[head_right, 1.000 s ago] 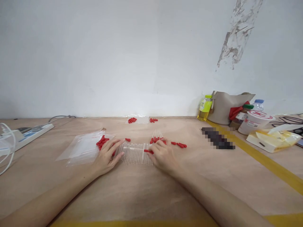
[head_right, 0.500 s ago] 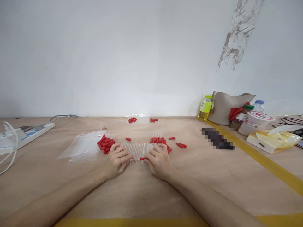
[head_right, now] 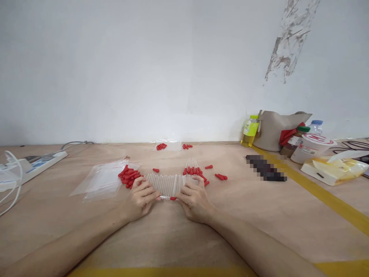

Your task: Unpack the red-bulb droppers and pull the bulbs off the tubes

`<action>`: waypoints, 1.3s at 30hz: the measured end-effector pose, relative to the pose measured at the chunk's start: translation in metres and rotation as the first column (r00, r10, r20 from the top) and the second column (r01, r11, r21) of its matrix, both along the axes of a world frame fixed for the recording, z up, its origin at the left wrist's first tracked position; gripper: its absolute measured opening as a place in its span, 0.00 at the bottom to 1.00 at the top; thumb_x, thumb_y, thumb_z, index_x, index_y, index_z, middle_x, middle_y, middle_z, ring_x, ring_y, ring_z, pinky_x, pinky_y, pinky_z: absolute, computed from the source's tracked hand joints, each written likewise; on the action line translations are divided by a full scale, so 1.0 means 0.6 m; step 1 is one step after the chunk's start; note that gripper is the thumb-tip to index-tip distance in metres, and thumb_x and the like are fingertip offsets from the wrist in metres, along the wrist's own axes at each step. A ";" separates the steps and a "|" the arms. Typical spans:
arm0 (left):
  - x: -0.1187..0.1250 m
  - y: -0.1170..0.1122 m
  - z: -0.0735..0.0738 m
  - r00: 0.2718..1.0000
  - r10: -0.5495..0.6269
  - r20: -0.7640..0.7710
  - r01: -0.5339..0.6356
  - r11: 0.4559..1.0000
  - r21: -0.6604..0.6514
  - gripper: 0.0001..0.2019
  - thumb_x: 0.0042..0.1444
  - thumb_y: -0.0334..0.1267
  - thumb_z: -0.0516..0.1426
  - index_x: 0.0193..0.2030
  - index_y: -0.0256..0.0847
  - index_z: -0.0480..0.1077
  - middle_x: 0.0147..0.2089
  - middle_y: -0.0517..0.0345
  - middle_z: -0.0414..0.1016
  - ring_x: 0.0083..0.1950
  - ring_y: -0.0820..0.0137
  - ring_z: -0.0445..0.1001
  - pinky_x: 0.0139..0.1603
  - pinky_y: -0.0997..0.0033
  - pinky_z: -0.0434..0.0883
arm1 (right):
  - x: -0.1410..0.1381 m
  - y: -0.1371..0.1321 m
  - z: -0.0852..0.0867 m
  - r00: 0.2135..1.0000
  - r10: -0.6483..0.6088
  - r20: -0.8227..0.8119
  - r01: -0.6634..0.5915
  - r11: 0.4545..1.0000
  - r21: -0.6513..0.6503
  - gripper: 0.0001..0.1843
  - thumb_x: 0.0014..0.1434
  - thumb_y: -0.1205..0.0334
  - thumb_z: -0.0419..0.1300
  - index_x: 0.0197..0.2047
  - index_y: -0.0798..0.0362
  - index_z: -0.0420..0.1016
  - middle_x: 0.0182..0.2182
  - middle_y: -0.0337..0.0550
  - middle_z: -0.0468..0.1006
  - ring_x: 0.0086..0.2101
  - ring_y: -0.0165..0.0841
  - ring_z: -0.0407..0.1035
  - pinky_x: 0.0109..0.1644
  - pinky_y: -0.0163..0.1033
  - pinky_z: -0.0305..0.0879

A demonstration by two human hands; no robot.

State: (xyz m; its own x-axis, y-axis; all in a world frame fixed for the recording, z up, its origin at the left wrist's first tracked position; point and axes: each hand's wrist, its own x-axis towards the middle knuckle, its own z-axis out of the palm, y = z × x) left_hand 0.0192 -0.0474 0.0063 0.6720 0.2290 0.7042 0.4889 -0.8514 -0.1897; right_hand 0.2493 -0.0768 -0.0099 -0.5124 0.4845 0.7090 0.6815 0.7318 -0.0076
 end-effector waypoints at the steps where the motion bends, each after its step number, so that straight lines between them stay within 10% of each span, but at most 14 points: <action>1: 0.000 -0.001 0.000 1.000 0.003 0.000 -0.003 1.000 0.006 0.07 0.56 0.31 0.51 0.32 0.40 0.70 0.23 0.61 0.70 0.31 0.72 0.65 0.46 0.60 0.55 | 0.000 -0.001 0.001 1.000 0.002 -0.002 -0.002 1.000 0.007 0.09 0.57 0.67 0.51 0.32 0.50 0.72 0.22 0.36 0.68 0.30 0.28 0.60 0.51 0.48 0.43; 14: -0.046 0.010 -0.005 0.987 0.151 0.063 -0.154 0.987 0.053 0.06 0.56 0.30 0.51 0.34 0.39 0.69 0.27 0.58 0.70 0.30 0.72 0.66 0.37 0.67 0.62 | 0.073 0.025 0.024 0.964 -0.145 -0.221 0.114 0.982 -0.148 0.10 0.56 0.63 0.53 0.30 0.50 0.75 0.24 0.40 0.71 0.32 0.32 0.63 0.45 0.45 0.54; 24: -0.061 0.056 -0.018 0.919 0.386 0.083 -0.374 0.918 -0.133 0.13 0.58 0.29 0.45 0.47 0.38 0.66 0.38 0.52 0.67 0.39 0.68 0.69 0.39 0.70 0.69 | 0.142 0.060 0.054 0.741 -0.596 -0.309 0.346 0.733 -0.585 0.07 0.47 0.65 0.55 0.32 0.54 0.70 0.26 0.40 0.73 0.23 0.27 0.64 0.26 0.32 0.59; 39: -0.058 0.043 -0.015 0.952 0.304 0.020 -0.293 0.931 -0.217 0.09 0.54 0.32 0.49 0.35 0.38 0.71 0.36 0.54 0.70 0.36 0.71 0.71 0.37 0.72 0.70 | 0.167 0.072 0.022 0.774 -0.620 -0.129 0.328 0.566 -0.757 0.08 0.44 0.57 0.60 0.26 0.54 0.73 0.23 0.41 0.76 0.24 0.30 0.68 0.24 0.32 0.56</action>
